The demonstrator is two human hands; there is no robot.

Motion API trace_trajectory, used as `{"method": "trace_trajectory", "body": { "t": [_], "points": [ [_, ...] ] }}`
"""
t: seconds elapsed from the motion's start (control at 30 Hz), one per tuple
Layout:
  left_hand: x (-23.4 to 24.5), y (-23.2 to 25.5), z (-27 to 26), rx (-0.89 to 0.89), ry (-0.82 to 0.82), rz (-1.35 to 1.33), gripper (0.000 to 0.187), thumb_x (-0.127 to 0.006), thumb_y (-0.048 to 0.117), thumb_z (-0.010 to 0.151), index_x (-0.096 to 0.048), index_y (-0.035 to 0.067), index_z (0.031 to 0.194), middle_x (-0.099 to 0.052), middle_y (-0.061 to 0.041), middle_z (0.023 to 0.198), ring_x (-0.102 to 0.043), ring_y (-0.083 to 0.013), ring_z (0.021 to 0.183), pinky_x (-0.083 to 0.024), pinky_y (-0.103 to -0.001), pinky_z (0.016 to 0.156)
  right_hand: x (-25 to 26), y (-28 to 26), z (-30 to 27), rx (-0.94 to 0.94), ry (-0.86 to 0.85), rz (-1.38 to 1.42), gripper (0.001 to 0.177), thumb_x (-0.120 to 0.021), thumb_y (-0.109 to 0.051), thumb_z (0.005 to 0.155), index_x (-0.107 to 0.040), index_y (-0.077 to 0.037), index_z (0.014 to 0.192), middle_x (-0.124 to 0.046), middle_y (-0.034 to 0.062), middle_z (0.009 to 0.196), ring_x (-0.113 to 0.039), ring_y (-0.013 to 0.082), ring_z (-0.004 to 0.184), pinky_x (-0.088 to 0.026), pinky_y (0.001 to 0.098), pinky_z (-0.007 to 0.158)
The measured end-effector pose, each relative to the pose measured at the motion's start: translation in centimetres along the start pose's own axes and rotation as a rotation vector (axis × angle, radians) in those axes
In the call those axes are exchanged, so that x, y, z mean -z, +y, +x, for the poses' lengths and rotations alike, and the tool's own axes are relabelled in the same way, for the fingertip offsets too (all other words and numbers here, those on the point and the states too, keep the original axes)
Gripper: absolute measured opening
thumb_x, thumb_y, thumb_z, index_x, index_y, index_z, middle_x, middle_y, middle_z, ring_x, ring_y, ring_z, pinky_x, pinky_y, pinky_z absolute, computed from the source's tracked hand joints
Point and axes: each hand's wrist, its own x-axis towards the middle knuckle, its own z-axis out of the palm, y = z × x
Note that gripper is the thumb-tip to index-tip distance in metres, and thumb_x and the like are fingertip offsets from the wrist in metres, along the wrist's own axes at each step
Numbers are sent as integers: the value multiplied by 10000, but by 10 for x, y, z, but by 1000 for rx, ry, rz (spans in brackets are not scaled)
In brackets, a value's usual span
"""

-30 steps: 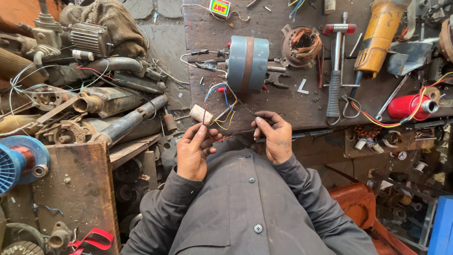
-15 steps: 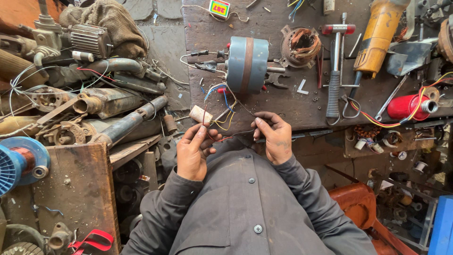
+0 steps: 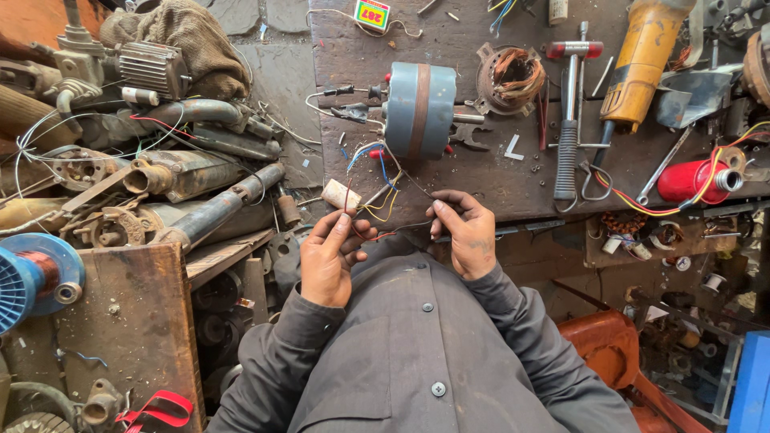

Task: The person strips and twists wires, then uses a T-handle wrench to tighten a nut on an electric motor rotor. They remove the rotor from the stator, inspect the copper windings, and use pliers to adjust wires on the stator assembly.

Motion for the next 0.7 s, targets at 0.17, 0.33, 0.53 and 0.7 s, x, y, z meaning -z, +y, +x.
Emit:
{"method": "trace_trajectory", "body": {
  "t": [0.17, 0.33, 0.53, 0.7],
  "points": [
    [0, 0, 0, 2, 0, 0, 242, -636, 212, 1002, -661, 59, 1189, -758, -104, 994, -757, -245, 908, -521, -283, 594, 0, 0, -1, -4, 8, -5, 206, -657, -26, 969, -674, 56, 1157, -710, 118, 908, -629, 113, 672, -527, 263, 599],
    [0, 0, 0, 1, 2, -5, 241, -635, 211, 998, -663, 66, 1189, -759, -101, 994, -762, -247, 911, -518, -281, 592, 0, 0, -1, -10, 15, -8, 207, -658, -29, 967, -674, 52, 1157, -710, 115, 905, -628, 111, 669, -525, 260, 597],
    [-1, 2, -1, 5, 6, 11, 247, -637, 213, 998, -667, 66, 1194, -758, -101, 992, -760, -247, 911, -517, -277, 593, -1, -1, -1, 0, 12, -11, 209, -657, -29, 969, -677, 52, 1161, -710, 114, 906, -623, 108, 670, -524, 259, 596],
    [-2, 3, -1, 8, 1, 16, 249, -639, 214, 1000, -662, 58, 1193, -759, -105, 994, -758, -246, 911, -521, -277, 598, -1, -3, -3, 1, 5, -12, 211, -652, -25, 971, -672, 55, 1164, -708, 114, 910, -624, 108, 675, -526, 260, 597]
  ]
}}
